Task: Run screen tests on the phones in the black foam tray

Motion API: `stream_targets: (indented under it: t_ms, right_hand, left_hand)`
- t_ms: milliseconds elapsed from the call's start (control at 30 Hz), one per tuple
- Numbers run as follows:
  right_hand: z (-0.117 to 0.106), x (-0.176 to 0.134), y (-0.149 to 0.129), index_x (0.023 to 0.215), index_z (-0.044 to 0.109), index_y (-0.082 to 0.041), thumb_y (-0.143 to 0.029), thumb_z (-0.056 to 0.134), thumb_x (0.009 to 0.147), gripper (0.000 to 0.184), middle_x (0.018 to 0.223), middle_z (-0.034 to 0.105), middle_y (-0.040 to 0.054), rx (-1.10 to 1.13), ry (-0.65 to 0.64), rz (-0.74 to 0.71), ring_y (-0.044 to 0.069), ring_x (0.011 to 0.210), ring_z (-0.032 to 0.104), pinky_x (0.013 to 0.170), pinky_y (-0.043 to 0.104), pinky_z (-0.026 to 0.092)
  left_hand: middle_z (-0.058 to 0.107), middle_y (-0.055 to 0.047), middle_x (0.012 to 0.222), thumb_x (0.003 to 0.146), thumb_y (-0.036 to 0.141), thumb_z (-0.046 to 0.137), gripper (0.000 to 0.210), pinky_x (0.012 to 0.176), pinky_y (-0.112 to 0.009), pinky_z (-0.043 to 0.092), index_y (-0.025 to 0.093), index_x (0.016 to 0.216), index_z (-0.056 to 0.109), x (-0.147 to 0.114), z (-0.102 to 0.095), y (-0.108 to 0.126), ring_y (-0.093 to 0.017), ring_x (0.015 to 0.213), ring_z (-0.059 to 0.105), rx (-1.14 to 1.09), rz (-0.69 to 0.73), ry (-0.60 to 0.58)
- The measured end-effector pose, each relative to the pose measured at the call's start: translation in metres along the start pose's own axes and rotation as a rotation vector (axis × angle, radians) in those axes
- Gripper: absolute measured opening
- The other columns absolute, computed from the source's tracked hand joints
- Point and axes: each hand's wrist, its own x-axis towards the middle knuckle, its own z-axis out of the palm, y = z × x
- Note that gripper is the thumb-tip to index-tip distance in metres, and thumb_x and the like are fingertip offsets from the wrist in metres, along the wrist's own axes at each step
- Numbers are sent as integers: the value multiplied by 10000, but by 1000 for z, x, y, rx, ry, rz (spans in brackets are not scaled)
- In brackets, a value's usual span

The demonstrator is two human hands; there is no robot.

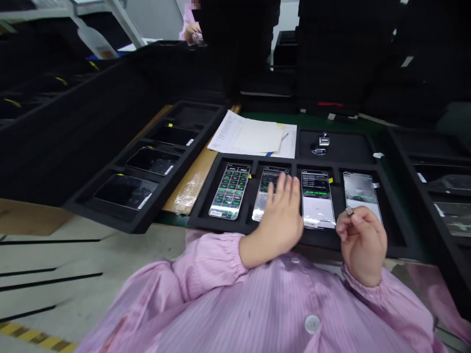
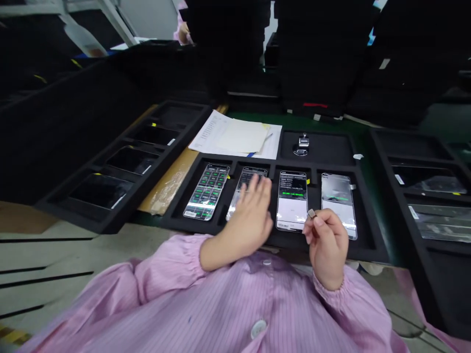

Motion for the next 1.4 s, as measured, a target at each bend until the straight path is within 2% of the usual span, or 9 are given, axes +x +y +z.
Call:
stream_targets:
  t_ms: [167, 333, 467, 600, 700, 933, 1133, 1300, 1400]
  right_hand:
    - [-6, 0, -3, 661, 551, -202, -303, 631, 833, 214, 576, 543, -12, 167, -132, 45, 93, 458, 437, 404, 193, 312]
    - [-8, 5, -12, 597, 527, -191, -282, 627, 764, 215, 659, 605, 19, 299, -213, 161, 85, 444, 431, 363, 187, 271]
    - [-13, 4, -26, 527, 446, -174, -211, 633, 652, 228, 734, 645, 44, 454, -185, 413, 55, 437, 381, 320, 162, 139]
    - [-13, -7, -31, 551, 374, -189, -185, 667, 666, 314, 539, 489, -35, 534, -196, 587, 34, 369, 250, 319, 169, 114]
    - [-3, -14, -25, 673, 498, -194, -311, 717, 782, 271, 548, 484, -60, 439, -212, 593, 20, 359, 233, 336, 152, 138]
    - [20, -8, -14, 717, 537, -186, -525, 829, 724, 447, 514, 485, -63, 193, -179, 385, 34, 403, 323, 353, 134, 178]
    - [5, -12, -16, 692, 533, -196, -444, 744, 825, 352, 483, 478, -62, 104, -161, 220, 52, 389, 335, 358, 155, 207]
    - [-30, 10, -20, 700, 509, -209, -319, 690, 819, 243, 524, 507, -54, 211, 200, -7, 65, 413, 369, 374, 159, 238]
    - [-42, 23, -20, 714, 504, -210, -294, 668, 807, 206, 540, 506, -59, 276, 278, -48, 59, 397, 358, 377, 166, 242]
  left_hand:
    - [305, -313, 1576, 869, 192, 470, 739, 1226, -603, 152, -26, 1522, 202, 10, 22, 33, -414, 1533, 90, -169, -45, -187]
    - [427, -229, 1502, 797, 203, 595, 816, 1165, -501, 345, 113, 1513, 213, 30, 35, 35, -323, 1381, 462, -783, -254, 88]
    - [683, -114, 1069, 690, 52, 596, 669, 927, -437, 527, 123, 1331, 420, 51, 38, 35, -232, 911, 688, -1158, -419, 5]
    - [702, -52, 979, 700, 59, 587, 446, 884, -386, 551, 168, 1127, 522, 57, 20, 36, -209, 896, 698, -1310, -322, 86]
    - [692, -60, 1098, 713, 98, 649, 432, 964, -389, 534, 185, 1116, 523, 53, 7, 41, -221, 1050, 679, -1408, -209, 241]
    - [647, -55, 1220, 809, 157, 677, 433, 985, -333, 526, 243, 1182, 474, 39, 7, 58, -184, 1148, 638, -1307, -45, 454]
    - [589, -75, 1334, 846, 187, 636, 445, 1090, -385, 471, 254, 1250, 463, 49, -8, 44, -213, 1265, 581, -1187, -44, 525]
    - [597, -138, 1355, 768, 144, 599, 584, 1119, -486, 441, 185, 1328, 438, 50, 7, 16, -276, 1322, 548, -1027, -176, 149]
    - [481, -218, 1484, 780, 162, 586, 657, 1161, -559, 366, 131, 1410, 399, 42, 19, 18, -343, 1435, 415, -728, -229, -1]
